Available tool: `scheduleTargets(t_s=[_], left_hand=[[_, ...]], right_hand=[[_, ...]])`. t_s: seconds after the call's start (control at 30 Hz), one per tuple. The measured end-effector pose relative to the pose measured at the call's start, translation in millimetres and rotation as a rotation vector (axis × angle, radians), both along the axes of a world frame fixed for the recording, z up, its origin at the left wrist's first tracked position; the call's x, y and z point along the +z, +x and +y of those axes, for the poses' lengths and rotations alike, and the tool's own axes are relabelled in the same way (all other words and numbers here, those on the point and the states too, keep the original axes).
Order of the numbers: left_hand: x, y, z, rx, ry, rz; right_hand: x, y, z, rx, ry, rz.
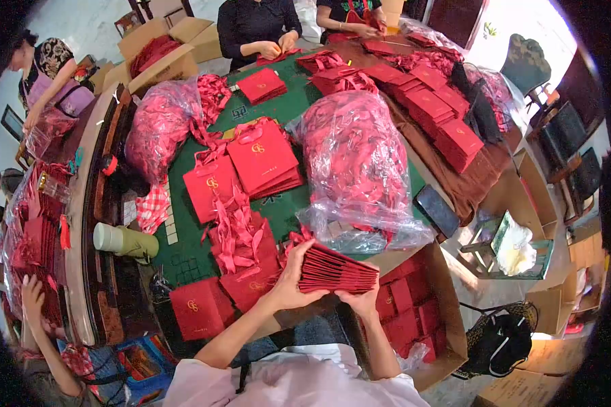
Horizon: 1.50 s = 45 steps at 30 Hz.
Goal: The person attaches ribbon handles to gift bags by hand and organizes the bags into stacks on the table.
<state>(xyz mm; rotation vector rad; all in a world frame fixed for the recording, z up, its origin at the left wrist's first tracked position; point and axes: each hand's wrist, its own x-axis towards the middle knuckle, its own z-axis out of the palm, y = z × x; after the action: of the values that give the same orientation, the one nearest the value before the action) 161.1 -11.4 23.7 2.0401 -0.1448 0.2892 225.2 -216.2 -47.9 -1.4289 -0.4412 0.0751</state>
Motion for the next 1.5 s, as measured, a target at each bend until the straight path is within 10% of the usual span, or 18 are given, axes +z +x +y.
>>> scheduleTargets(t_s=[1.5], left_hand=[[11.3,12.9,-31.6,0.327,-0.404,0.138]], right_hand=[[-8.0,3.9,8.7,-0.011,0.082,-0.034]])
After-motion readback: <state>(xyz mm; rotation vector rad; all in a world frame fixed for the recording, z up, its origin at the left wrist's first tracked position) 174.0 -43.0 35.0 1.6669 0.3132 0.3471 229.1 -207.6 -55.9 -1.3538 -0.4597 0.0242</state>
